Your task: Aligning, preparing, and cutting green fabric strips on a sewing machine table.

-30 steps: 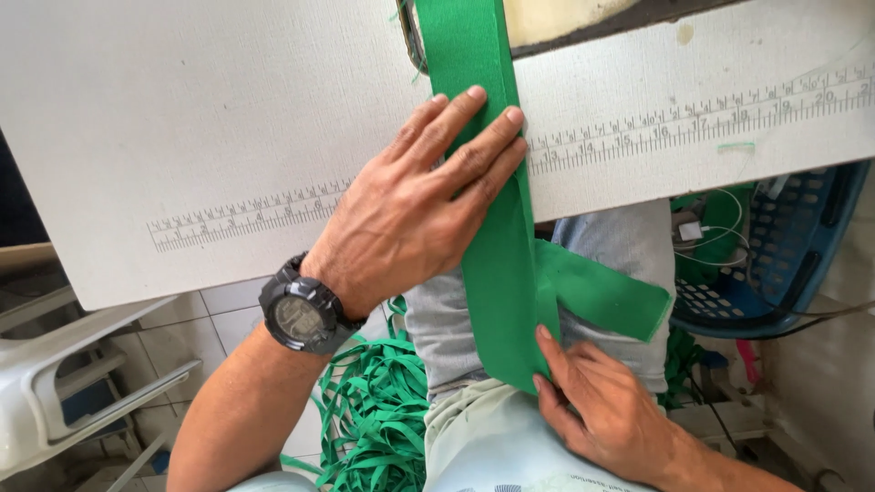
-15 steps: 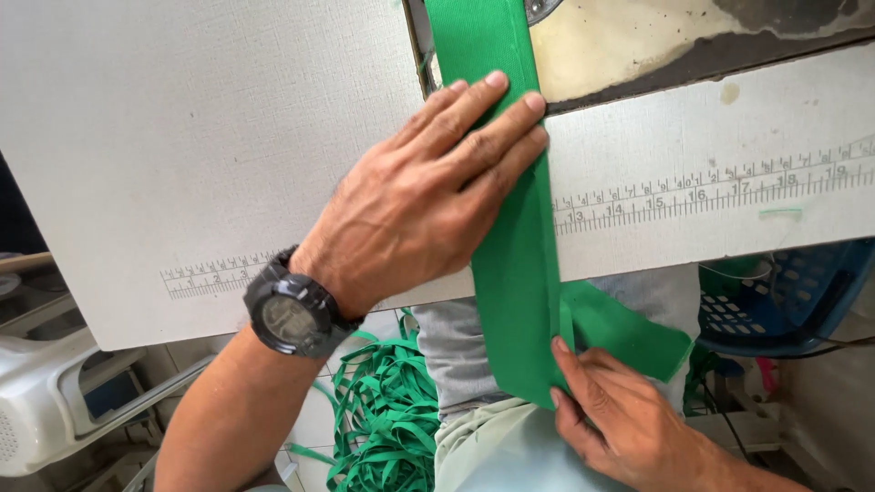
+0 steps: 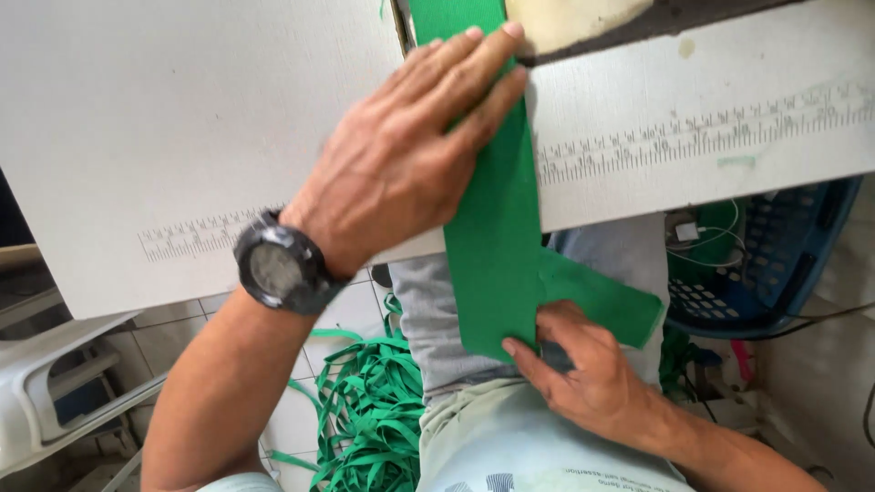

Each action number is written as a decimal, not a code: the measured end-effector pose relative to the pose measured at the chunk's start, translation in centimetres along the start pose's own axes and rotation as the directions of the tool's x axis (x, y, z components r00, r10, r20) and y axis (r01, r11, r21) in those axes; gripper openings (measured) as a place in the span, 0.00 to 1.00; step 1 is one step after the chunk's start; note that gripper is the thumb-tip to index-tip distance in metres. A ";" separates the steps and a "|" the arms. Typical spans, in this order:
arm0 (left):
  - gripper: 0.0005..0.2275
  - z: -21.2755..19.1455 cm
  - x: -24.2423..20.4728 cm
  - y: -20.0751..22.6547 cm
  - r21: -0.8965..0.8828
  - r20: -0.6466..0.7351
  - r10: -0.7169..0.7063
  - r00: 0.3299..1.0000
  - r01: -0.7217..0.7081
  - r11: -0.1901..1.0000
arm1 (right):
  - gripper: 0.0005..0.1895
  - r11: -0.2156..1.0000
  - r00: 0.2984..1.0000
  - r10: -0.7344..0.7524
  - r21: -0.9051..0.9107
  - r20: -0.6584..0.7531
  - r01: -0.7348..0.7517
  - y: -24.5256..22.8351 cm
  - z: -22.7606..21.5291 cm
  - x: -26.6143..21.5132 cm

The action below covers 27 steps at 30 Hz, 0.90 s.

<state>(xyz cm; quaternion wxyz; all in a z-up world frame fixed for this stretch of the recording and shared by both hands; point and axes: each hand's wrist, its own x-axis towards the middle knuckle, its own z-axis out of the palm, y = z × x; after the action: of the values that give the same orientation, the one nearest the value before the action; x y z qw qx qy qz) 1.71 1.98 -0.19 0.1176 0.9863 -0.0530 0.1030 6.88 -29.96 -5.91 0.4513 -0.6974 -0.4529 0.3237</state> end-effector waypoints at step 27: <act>0.19 -0.8 -1.6 2.3 0.111 -0.036 0.065 0.997 -0.061 0.992 | 0.40 0.914 0.945 -0.299 -0.245 0.133 0.324 -0.8 -2.0 -4.5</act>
<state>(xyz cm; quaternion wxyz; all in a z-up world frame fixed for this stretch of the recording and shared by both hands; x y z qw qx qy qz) -0.31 0.06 0.72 0.0609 0.9868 -0.0760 0.1291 6.62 -34.65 -4.26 0.3790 -0.6543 -0.6176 0.2166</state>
